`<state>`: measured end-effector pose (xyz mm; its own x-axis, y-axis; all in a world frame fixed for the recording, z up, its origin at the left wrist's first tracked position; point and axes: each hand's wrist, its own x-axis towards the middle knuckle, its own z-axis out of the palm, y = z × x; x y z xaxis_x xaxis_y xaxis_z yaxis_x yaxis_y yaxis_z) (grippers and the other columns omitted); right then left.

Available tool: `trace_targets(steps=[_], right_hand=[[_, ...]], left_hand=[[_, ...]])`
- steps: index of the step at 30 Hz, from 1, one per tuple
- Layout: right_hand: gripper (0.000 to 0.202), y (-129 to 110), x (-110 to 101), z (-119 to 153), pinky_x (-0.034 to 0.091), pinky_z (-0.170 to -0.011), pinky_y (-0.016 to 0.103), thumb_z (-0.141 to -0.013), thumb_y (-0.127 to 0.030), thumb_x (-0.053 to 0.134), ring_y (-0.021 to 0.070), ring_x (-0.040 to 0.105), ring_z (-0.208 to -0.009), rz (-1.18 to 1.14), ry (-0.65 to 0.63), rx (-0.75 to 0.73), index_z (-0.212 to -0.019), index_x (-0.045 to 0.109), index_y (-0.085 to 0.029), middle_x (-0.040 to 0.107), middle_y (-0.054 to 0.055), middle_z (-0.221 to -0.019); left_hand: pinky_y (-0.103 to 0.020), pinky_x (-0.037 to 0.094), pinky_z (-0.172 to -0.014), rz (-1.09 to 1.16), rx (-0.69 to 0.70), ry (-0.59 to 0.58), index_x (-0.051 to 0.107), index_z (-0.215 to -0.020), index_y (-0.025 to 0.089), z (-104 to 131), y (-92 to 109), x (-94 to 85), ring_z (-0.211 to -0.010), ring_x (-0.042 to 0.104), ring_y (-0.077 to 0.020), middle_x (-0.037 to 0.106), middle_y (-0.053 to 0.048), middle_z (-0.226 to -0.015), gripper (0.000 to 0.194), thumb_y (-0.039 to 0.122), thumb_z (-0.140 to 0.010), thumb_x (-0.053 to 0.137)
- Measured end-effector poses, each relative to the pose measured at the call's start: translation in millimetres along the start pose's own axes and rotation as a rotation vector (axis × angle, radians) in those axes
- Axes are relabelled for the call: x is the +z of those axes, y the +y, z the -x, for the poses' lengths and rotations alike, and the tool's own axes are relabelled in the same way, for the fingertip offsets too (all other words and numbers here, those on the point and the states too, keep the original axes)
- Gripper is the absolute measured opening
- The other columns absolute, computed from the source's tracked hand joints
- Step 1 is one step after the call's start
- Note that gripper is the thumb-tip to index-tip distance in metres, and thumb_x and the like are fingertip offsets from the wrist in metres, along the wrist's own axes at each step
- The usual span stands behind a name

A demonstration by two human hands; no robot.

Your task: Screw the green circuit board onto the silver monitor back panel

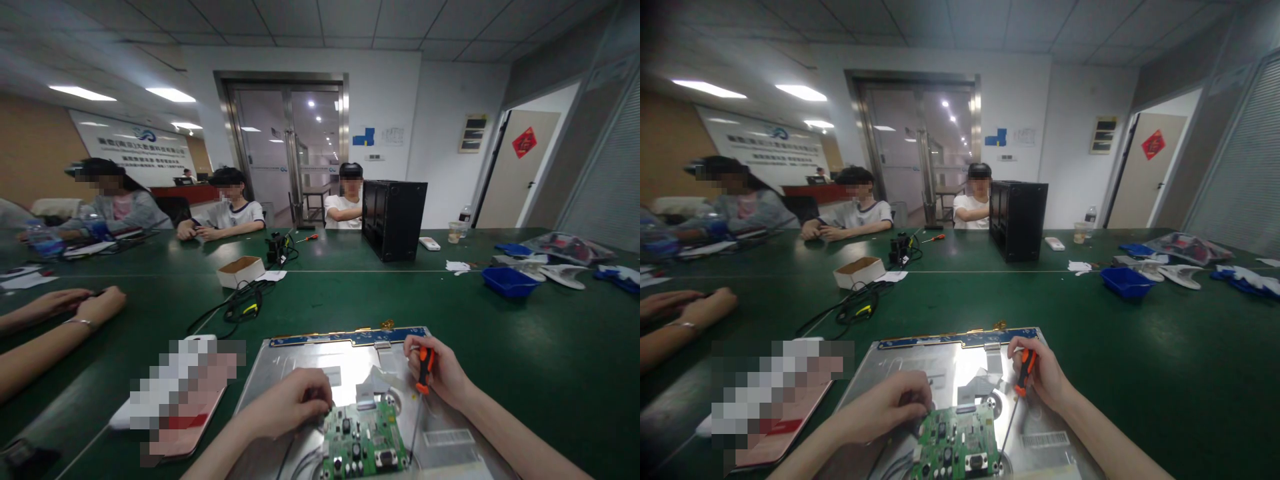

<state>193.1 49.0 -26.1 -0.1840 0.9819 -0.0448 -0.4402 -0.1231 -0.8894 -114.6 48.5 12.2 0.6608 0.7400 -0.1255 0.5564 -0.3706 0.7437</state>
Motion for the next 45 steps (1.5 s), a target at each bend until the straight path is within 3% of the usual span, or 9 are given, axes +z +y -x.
trace_targets(steps=[9,14,21,24,27,32,37,40,45], right_hand=[[0.034,-4.3,4.0,0.0,0.019,-0.034,0.018,-0.072,-0.049,0.066,0.004,0.022,-0.034,-0.002,0.056,0.04,-0.064,0.06,-0.016,0.037,-0.008,-0.04],[0.045,-6.3,10.7,-0.6,0.02,-0.035,0.017,-0.068,-0.059,0.072,0.0042,0.027,-0.035,0.0,0.097,0.055,-0.062,0.056,-0.018,0.037,-0.008,-0.04],[0.051,-11.7,21.4,1.3,0.029,-0.04,0.017,-0.058,-0.063,0.08,0.0075,0.044,-0.047,0.055,0.108,-0.022,-0.074,0.059,-0.019,0.055,-0.004,-0.056],[0.048,-18.1,30.3,-1.0,0.034,-0.043,0.019,-0.057,-0.053,0.085,0.0099,0.05,-0.051,0.136,0.058,-0.077,-0.081,0.063,-0.018,0.06,-0.001,-0.062],[0.043,-26.3,46.2,-5.1,0.038,-0.044,0.021,-0.065,-0.05,0.082,0.0135,0.057,-0.056,0.238,-0.021,-0.132,-0.085,0.066,-0.016,0.064,0.002,-0.065],[0.033,-41.0,93.9,-5.8,0.043,-0.048,0.023,-0.071,-0.032,0.079,0.0172,0.064,-0.063,0.41,-0.149,-0.197,-0.096,0.064,-0.018,0.067,0.001,-0.073],[0.041,-44.2,139.8,0.7,0.046,-0.057,0.025,-0.083,-0.018,0.061,0.0138,0.062,-0.064,0.914,-0.305,-0.585,-0.122,0.047,-0.024,0.063,-0.003,-0.08],[0.031,-37.6,148.4,1.7,0.044,-0.061,0.025,-0.087,-0.017,0.057,0.0136,0.058,-0.066,1.083,-0.359,-0.693,-0.116,0.048,-0.023,0.062,-0.001,-0.084],[0.03,-28.0,144.0,-2.9,0.042,-0.061,0.025,-0.087,-0.016,0.057,0.0137,0.056,-0.066,1.155,-0.397,-0.688,-0.115,0.046,-0.023,0.061,-0.001,-0.084]], left_hand=[[-0.023,0.038,-0.062,0.008,-0.027,0.0,0.066,-0.083,0.018,1.4,1.3,0.6,-0.069,0.05,-0.0142,0.057,0.002,-0.076,0.013,0.015,-0.073,0.058],[-0.023,0.037,-0.062,0.023,-0.058,0.008,0.066,-0.082,0.018,1.1,3.2,1.6,-0.068,0.049,-0.0141,0.057,0.002,-0.075,0.012,0.015,-0.073,0.058],[-0.023,0.039,-0.064,0.075,-0.067,0.016,0.066,-0.081,0.018,0.9,1.2,2.5,-0.071,0.052,-0.0151,0.06,0.001,-0.076,0.013,0.015,-0.071,0.059],[-0.023,0.039,-0.063,0.083,-0.076,0.024,0.067,-0.081,0.018,1.0,-1.3,3.1,-0.071,0.052,-0.015,0.06,0.001,-0.076,0.014,0.014,-0.07,0.059],[-0.023,0.038,-0.063,0.093,-0.087,0.031,0.066,-0.081,0.017,0.5,-2.7,3.6,-0.071,0.052,-0.015,0.06,0.002,-0.076,0.015,0.014,-0.068,0.059],[-0.024,0.038,-0.062,0.103,-0.094,0.004,0.065,-0.081,0.017,-0.4,-0.7,3.1,-0.069,0.051,-0.0152,0.057,0.002,-0.073,0.013,0.017,-0.07,0.059],[-0.025,0.039,-0.063,0.136,-0.09,-0.003,0.064,-0.082,0.017,-2.0,-4.4,3.6,-0.07,0.051,-0.0155,0.057,0.002,-0.074,0.014,0.02,-0.069,0.057],[-0.025,0.04,-0.063,0.197,-0.067,-0.02,0.061,-0.083,0.017,-3.9,-10.6,5.6,-0.07,0.052,-0.0157,0.056,0.002,-0.074,0.016,0.02,-0.068,0.057],[-0.025,0.041,-0.064,0.225,-0.083,-0.027,0.059,-0.084,0.017,-4.0,-12.1,6.9,-0.07,0.053,-0.0159,0.056,0.002,-0.074,0.016,0.02,-0.068,0.056]])
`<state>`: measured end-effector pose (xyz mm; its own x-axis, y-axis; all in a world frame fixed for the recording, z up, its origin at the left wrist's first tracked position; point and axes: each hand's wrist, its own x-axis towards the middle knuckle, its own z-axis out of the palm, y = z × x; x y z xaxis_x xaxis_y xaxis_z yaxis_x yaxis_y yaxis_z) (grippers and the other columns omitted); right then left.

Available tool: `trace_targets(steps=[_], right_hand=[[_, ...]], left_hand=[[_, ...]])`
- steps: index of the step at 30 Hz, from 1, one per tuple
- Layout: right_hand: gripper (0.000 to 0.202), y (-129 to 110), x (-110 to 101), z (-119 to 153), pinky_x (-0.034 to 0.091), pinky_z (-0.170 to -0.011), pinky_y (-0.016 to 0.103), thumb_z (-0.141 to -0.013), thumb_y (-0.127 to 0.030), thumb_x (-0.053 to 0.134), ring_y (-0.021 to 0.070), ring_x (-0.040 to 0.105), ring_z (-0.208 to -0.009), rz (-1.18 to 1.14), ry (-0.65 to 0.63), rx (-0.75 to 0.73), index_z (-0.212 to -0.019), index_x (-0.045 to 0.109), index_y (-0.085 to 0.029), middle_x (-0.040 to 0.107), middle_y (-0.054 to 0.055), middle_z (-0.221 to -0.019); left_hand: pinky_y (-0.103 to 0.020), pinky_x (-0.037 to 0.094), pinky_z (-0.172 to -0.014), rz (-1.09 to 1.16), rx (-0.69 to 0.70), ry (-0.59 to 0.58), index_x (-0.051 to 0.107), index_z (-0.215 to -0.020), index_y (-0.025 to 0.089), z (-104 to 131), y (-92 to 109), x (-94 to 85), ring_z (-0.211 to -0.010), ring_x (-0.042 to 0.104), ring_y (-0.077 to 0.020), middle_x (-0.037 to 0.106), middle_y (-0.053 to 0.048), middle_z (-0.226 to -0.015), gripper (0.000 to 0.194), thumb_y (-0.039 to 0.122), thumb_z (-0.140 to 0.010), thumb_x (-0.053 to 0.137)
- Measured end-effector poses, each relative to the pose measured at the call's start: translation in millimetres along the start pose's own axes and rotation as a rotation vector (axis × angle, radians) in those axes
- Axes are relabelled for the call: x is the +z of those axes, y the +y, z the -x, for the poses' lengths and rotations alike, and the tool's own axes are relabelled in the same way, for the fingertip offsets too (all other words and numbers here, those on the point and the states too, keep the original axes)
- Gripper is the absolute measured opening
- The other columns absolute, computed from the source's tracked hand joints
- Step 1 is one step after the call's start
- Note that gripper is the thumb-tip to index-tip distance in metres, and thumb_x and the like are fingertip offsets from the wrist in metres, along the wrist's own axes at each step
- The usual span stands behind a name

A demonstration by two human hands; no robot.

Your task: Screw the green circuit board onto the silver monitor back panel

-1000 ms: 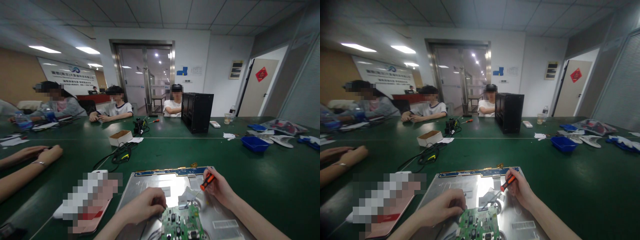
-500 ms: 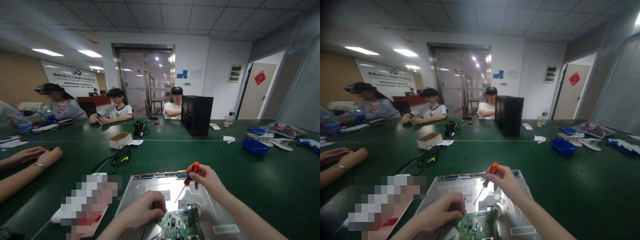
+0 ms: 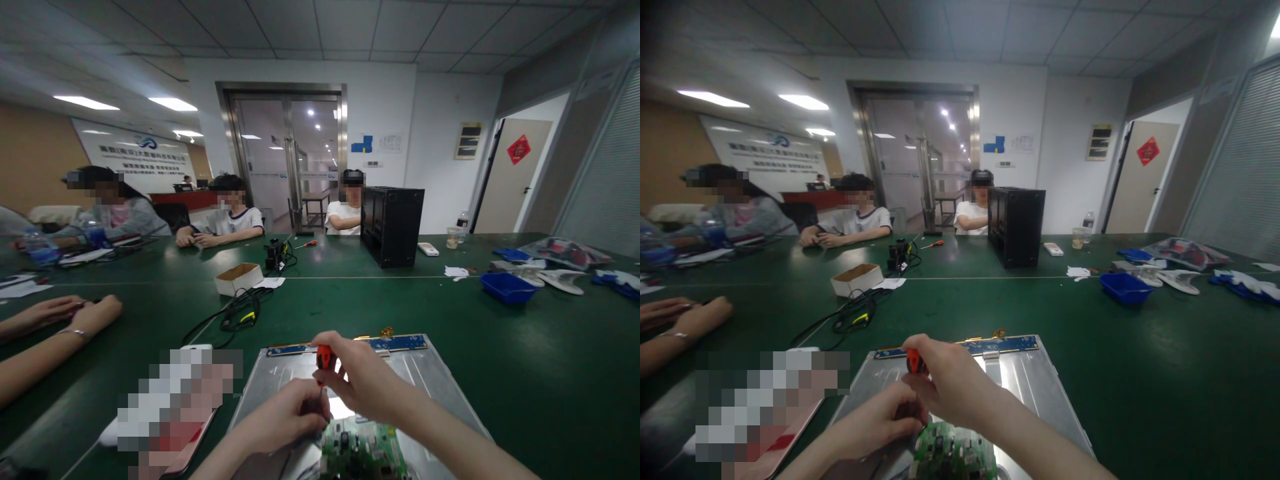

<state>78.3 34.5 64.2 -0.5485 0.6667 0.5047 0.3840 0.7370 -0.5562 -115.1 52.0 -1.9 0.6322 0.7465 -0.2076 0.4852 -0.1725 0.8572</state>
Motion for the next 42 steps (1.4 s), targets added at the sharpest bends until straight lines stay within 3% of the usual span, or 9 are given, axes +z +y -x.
trace_targets(steps=[7,32,42], right_hand=[[0.031,2.3,-2.0,-0.9,0.043,-0.062,0.024,-0.089,-0.016,0.057,0.0141,0.057,-0.067,-0.01,0.009,0.012,-0.116,0.045,-0.024,0.061,-0.001,-0.084],[0.033,-0.3,-6.6,-1.6,0.042,-0.064,0.026,-0.088,-0.016,0.058,0.016,0.059,-0.072,0.034,-0.065,0.038,-0.118,0.045,-0.023,0.063,-0.001,-0.084],[0.034,0.8,-6.5,-0.2,0.041,-0.064,0.026,-0.089,-0.017,0.057,0.017,0.059,-0.074,0.056,-0.085,0.052,-0.119,0.045,-0.022,0.065,0.001,-0.087]], left_hand=[[-0.024,0.042,-0.065,-0.124,-0.028,0.007,0.06,-0.084,0.018,1.5,4.8,-2.2,-0.074,0.054,-0.0169,0.058,0.001,-0.078,0.015,0.021,-0.07,0.056],[-0.024,0.041,-0.064,-0.092,0.0,-0.002,0.06,-0.079,0.017,1.4,6.2,-2.0,-0.069,0.053,-0.0156,0.056,0.003,-0.073,0.011,0.019,-0.069,0.056],[-0.025,0.042,-0.064,-0.096,-0.015,0.004,0.062,-0.086,0.017,1.4,2.4,-2.4,-0.072,0.054,-0.0168,0.058,0.001,-0.077,0.016,0.02,-0.071,0.057]])
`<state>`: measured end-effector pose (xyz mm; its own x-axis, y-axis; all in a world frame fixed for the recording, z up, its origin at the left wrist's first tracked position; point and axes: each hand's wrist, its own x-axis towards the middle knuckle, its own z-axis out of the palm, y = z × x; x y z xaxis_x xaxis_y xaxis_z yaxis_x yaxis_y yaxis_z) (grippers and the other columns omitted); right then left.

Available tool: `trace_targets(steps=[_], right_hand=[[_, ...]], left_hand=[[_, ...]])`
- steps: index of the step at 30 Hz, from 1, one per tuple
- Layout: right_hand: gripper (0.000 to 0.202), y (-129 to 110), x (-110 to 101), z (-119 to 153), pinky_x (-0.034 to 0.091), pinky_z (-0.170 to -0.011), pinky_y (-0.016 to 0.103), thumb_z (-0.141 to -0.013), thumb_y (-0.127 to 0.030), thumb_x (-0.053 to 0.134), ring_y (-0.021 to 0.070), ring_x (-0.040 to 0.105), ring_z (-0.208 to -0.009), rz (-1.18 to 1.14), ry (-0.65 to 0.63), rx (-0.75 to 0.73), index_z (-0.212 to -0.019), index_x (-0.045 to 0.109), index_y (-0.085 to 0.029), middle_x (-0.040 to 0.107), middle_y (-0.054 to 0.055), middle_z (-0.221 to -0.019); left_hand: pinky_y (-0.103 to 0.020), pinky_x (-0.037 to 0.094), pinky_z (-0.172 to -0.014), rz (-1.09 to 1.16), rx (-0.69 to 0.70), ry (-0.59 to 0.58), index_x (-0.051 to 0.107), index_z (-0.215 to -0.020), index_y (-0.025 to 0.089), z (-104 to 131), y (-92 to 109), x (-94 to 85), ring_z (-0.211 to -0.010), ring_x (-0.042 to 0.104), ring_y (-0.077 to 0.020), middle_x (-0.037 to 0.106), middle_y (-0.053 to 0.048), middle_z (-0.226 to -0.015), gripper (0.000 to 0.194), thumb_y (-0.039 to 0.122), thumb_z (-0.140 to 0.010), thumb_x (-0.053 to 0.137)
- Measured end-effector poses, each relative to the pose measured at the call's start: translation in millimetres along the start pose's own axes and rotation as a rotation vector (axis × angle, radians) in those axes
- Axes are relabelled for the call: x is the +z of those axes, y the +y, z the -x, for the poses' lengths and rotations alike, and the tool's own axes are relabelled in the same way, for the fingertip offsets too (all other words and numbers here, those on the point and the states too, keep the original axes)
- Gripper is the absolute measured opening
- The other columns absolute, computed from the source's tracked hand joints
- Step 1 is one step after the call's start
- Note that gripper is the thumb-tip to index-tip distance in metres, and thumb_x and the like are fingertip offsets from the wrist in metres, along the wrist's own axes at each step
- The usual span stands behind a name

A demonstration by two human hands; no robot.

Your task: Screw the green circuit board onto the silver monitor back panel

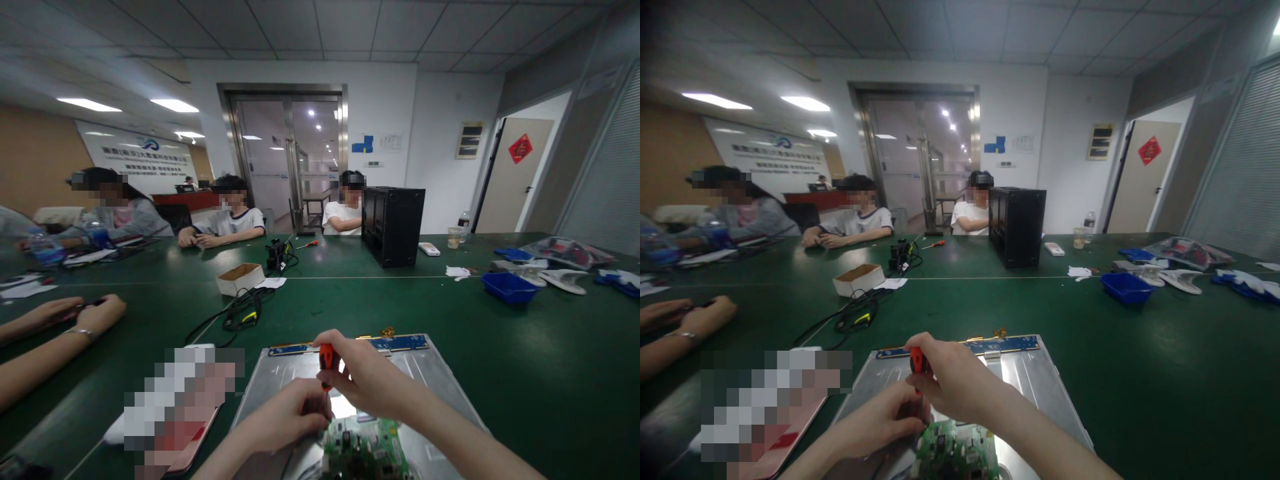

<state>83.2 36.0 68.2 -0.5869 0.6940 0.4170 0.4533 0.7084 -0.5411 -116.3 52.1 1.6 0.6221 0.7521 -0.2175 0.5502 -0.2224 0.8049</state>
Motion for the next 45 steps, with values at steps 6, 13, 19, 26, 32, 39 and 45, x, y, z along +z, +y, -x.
trace_targets(steps=[6,13,19,26,32,39,45], right_hand=[[0.036,1.1,-0.5,-0.2,0.042,-0.065,0.025,-0.088,-0.016,0.058,0.0167,0.061,-0.075,-0.037,-0.013,0.003,-0.121,0.044,-0.022,0.066,0.001,-0.088],[0.036,-1.8,-3.9,-0.4,0.042,-0.065,0.026,-0.088,-0.016,0.058,0.0168,0.059,-0.076,-0.005,-0.03,-0.002,-0.121,0.045,-0.022,0.066,0.002,-0.09],[0.036,-2.8,-5.9,-0.2,0.042,-0.066,0.026,-0.088,-0.015,0.058,0.0163,0.058,-0.075,-0.012,-0.045,0.004,-0.121,0.045,-0.021,0.065,0.001,-0.088],[0.035,-0.7,-4.0,-0.8,0.04,-0.062,0.025,-0.087,-0.015,0.059,0.0157,0.058,-0.072,0.007,-0.048,0.008,-0.118,0.045,-0.022,0.064,0.0,-0.086],[0.033,-3.3,-3.5,-1.9,0.042,-0.06,0.024,-0.084,-0.015,0.065,0.0147,0.059,-0.068,0.001,-0.065,0.036,-0.111,0.047,-0.019,0.066,0.001,-0.085],[0.03,-6.1,-6.0,-1.2,0.043,-0.066,0.027,-0.086,-0.021,0.066,0.0168,0.063,-0.074,0.13,-0.059,-0.038,-0.113,0.053,-0.02,0.07,0.003,-0.088],[0.03,-12.0,-11.3,1.9,0.044,-0.068,0.029,-0.085,-0.024,0.062,0.0188,0.062,-0.081,0.165,-0.066,-0.049,-0.114,0.054,-0.02,0.067,0.006,-0.099]], left_hand=[[-0.024,0.042,-0.064,0.009,-0.011,0.012,0.062,-0.084,0.017,2.0,2.3,0.5,-0.072,0.054,-0.0167,0.058,0.001,-0.077,0.017,0.02,-0.069,0.057],[-0.025,0.042,-0.064,0.028,0.024,0.014,0.062,-0.082,0.017,2.8,3.6,0.3,-0.071,0.054,-0.0165,0.057,0.002,-0.076,0.016,0.02,-0.068,0.056],[-0.026,0.044,-0.067,0.014,0.039,-0.002,0.06,-0.086,0.018,1.0,-2.9,0.9,-0.075,0.056,-0.018,0.058,0.0,-0.079,0.015,0.02,-0.072,0.057],[-0.025,0.043,-0.065,-0.002,0.043,-0.019,0.061,-0.087,0.018,-0.8,-7.5,-0.3,-0.073,0.056,-0.0174,0.057,0.0,-0.078,0.018,0.017,-0.07,0.056],[-0.024,0.043,-0.064,0.02,0.027,-0.018,0.06,-0.086,0.018,1.6,-0.6,-1.3,-0.071,0.054,-0.0163,0.056,0.002,-0.076,0.017,0.017,-0.07,0.055],[-0.024,0.042,-0.064,-0.03,0.038,-0.008,0.059,-0.087,0.018,5.2,11.9,-1.8,-0.069,0.052,-0.0152,0.057,0.002,-0.078,0.019,0.013,-0.069,0.053],[-0.027,0.044,-0.07,-0.035,0.044,0.034,0.06,-0.088,0.018,4.3,5.2,-0.1,-0.076,0.055,-0.018,0.06,0.001,-0.082,0.02,0.013,-0.069,0.055]])
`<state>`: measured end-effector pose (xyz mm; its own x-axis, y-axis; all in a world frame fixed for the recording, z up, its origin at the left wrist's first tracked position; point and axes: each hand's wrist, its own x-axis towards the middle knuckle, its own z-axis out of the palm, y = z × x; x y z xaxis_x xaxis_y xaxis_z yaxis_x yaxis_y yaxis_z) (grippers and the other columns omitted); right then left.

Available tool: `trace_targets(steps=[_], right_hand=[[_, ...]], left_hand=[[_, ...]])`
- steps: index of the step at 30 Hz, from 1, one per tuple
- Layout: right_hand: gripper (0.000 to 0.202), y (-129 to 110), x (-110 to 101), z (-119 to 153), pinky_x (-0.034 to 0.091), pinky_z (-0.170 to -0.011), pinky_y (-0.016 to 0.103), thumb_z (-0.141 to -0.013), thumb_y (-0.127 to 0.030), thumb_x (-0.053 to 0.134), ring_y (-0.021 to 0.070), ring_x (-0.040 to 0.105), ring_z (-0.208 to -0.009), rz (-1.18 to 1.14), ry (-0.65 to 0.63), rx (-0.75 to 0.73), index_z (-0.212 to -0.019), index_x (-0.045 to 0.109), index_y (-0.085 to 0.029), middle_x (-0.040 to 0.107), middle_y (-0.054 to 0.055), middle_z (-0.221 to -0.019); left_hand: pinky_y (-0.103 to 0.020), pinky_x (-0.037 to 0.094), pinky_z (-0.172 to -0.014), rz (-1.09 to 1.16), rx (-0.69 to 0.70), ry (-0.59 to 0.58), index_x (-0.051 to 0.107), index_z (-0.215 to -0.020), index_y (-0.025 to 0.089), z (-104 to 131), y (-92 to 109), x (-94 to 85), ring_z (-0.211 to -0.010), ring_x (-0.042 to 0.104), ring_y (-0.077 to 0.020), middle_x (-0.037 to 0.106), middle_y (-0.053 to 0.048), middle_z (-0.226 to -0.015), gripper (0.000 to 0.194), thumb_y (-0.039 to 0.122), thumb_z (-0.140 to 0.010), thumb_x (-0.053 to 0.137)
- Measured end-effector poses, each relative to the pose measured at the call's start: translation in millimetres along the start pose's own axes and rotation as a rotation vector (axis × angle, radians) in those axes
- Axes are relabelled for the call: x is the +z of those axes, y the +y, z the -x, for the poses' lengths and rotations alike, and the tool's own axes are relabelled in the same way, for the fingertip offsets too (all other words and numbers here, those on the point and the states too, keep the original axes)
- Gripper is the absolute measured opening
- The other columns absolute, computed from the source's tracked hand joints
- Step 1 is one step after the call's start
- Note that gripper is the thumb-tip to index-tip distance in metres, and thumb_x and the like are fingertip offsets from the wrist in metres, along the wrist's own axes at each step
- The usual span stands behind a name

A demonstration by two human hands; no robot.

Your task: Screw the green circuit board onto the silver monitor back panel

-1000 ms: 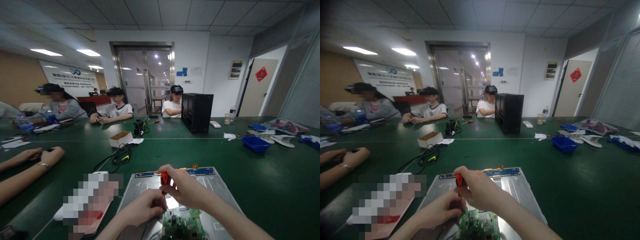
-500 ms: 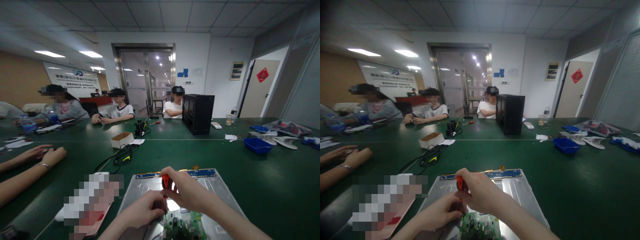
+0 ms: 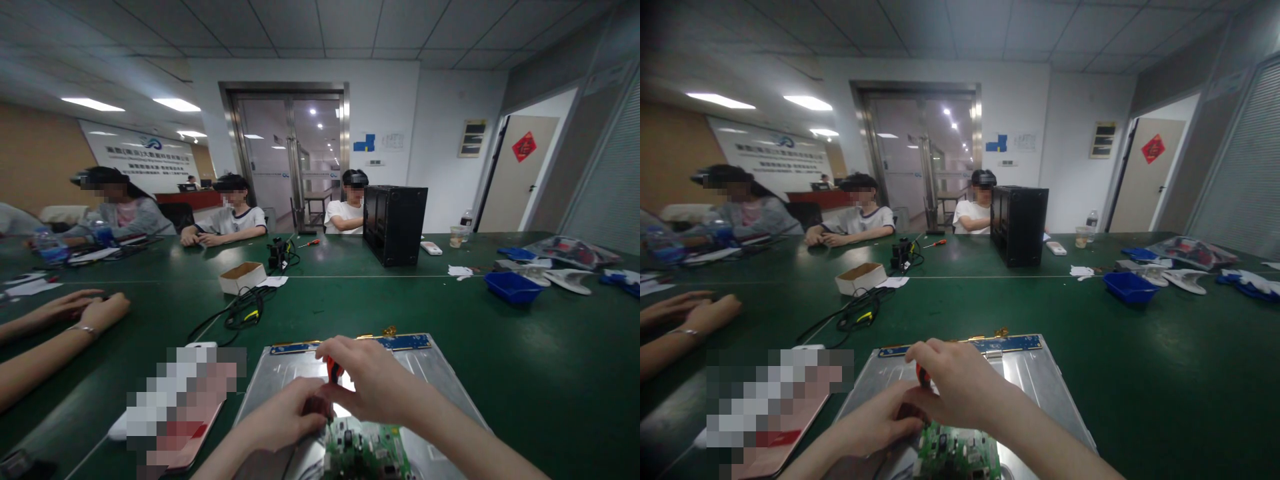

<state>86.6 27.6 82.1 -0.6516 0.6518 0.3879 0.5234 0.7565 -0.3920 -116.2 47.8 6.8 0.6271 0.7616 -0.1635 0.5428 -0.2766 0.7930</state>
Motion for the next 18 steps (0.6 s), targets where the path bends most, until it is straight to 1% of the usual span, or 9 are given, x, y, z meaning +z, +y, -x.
trace_targets(steps=[3,5,10,14,18], right_hand=[[0.035,-4.0,-6.4,1.9,0.044,-0.068,0.03,-0.081,-0.017,0.056,0.018,0.06,-0.081,-0.031,-0.023,-0.002,-0.116,0.052,-0.019,0.064,0.007,-0.105],[0.036,-5.1,-8.6,2.3,0.044,-0.068,0.029,-0.079,-0.014,0.053,0.0179,0.06,-0.08,-0.037,-0.03,-0.001,-0.115,0.052,-0.018,0.065,0.007,-0.102],[0.039,-2.9,-4.1,1.7,0.044,-0.068,0.029,-0.079,-0.013,0.051,0.0183,0.061,-0.08,-0.015,-0.013,-0.012,-0.117,0.052,-0.017,0.067,0.006,-0.097],[0.04,-2.9,0.3,1.3,0.044,-0.069,0.03,-0.081,-0.014,0.051,0.019,0.062,-0.081,0.04,-0.006,0.0,-0.121,0.049,-0.018,0.068,0.006,-0.098],[0.029,-3.7,0.1,-0.4,0.043,-0.066,0.03,-0.088,-0.021,0.055,0.0198,0.063,-0.081,0.099,-0.019,0.01,-0.117,0.052,-0.018,0.068,0.007,-0.099]], left_hand=[[-0.027,0.044,-0.071,-0.015,0.018,0.0,0.06,-0.087,0.018,-2.0,-7.2,1.5,-0.077,0.055,-0.0185,0.06,0.0,-0.081,0.017,0.014,-0.07,0.055],[-0.028,0.045,-0.071,-0.003,0.024,-0.023,0.06,-0.089,0.018,-3.4,-11.0,2.1,-0.078,0.056,-0.0187,0.061,0.0,-0.083,0.018,0.015,-0.072,0.055],[-0.029,0.047,-0.075,-0.029,0.007,-0.054,0.06,-0.091,0.018,-5.1,-14.6,1.3,-0.081,0.058,-0.0196,0.063,-0.001,-0.088,0.018,0.018,-0.074,0.057],[-0.029,0.047,-0.074,-0.015,0.008,-0.048,0.06,-0.09,0.017,-4.7,-12.7,0.3,-0.081,0.057,-0.0197,0.062,-0.002,-0.087,0.018,0.017,-0.073,0.057],[-0.027,0.046,-0.069,0.017,-0.003,-0.046,0.06,-0.089,0.017,-4.7,-9.1,0.1,-0.077,0.057,-0.0186,0.06,0.0,-0.082,0.017,0.016,-0.072,0.055]])
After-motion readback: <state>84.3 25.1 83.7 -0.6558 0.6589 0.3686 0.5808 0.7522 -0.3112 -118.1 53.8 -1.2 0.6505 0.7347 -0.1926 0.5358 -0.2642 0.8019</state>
